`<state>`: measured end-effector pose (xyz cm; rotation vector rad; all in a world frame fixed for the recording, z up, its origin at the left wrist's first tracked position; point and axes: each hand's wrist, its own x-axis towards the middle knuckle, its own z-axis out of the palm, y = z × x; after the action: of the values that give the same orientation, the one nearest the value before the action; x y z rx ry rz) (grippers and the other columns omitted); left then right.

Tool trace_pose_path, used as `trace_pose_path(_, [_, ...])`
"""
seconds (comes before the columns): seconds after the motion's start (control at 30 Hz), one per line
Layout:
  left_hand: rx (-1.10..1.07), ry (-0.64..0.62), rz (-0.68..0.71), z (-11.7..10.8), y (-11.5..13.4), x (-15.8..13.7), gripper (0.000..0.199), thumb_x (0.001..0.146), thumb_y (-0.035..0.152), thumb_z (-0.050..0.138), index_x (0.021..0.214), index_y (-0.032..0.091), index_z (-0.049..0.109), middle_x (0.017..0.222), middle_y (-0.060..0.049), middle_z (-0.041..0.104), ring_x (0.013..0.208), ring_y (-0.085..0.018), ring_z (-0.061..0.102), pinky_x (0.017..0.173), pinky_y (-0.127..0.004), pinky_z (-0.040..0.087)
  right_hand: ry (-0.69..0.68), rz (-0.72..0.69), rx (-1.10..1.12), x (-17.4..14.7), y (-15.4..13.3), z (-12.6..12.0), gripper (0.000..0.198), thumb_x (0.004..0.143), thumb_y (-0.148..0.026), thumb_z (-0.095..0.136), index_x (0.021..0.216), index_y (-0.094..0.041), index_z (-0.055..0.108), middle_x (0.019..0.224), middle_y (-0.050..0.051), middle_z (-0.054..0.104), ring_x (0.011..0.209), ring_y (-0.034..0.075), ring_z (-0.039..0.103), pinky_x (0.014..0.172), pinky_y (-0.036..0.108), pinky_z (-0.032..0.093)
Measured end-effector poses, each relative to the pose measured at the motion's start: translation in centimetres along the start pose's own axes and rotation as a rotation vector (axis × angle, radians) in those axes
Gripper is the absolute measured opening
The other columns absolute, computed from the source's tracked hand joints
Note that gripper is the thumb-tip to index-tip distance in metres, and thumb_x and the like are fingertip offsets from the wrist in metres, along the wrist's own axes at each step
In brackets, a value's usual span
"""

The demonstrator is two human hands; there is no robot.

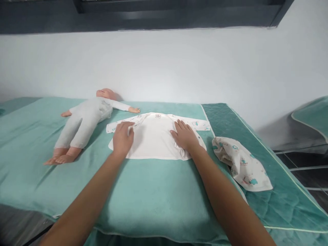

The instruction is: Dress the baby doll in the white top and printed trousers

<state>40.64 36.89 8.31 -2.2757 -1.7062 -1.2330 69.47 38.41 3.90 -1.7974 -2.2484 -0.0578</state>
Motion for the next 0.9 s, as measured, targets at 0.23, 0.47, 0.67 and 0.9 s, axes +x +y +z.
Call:
trace_pose_path(0.23, [0.092, -0.203, -0.110, 0.9, -5.7, 3.3, 0.034, 0.087, 0.019, 0.049, 0.118, 0.021, 0.064, 0.121, -0.009, 0.065, 0.116, -0.028, 0.055, 0.097, -0.040, 0.045, 0.000, 0.086, -0.081, -0.9, -3.0, -0.3, 0.067, 0.100, -0.052, 0.024, 0.148, -0.008, 0.038, 0.159, 0.020, 0.030, 0.148, 0.035, 0.024, 0.116, 0.058, 0.024])
trace_pose_path(0.47, [-0.088, -0.184, -0.418, 3.9, -8.5, 8.0, 0.028, 0.092, 0.030, 0.046, 0.100, 0.017, 0.068, 0.097, -0.009, 0.073, 0.093, -0.025, 0.065, 0.083, -0.036, 0.048, -0.045, -0.063, -0.007, 2.3, -8.5, 0.1, 0.068, 0.100, -0.052, 0.024, 0.149, -0.008, 0.036, 0.161, 0.017, 0.026, 0.150, 0.030, 0.020, 0.120, 0.052, 0.020])
trace_pose_path(0.67, [-0.050, -0.061, -0.103, 3.0, -6.4, 7.1, 0.031, 0.092, 0.020, 0.043, 0.115, 0.018, 0.063, 0.122, -0.010, 0.065, 0.118, -0.024, 0.057, 0.101, -0.037, 0.044, -0.102, -0.034, 0.033, 4.4, -10.0, 0.9, 0.069, 0.101, -0.051, 0.020, 0.149, -0.004, 0.035, 0.160, 0.018, 0.026, 0.151, 0.029, 0.019, 0.121, 0.050, 0.020])
trace_pose_path(0.9, [0.062, -0.497, -0.013, 3.9, -4.5, 4.7, 0.046, 0.098, 0.041, 0.039, 0.134, 0.015, 0.052, 0.153, -0.014, 0.043, 0.145, -0.026, 0.035, 0.119, -0.044, 0.027, -0.061, -0.015, 0.023, 2.3, -10.1, 0.9, 0.071, 0.100, -0.054, 0.022, 0.151, -0.005, 0.034, 0.160, 0.019, 0.026, 0.150, 0.029, 0.021, 0.121, 0.049, 0.021])
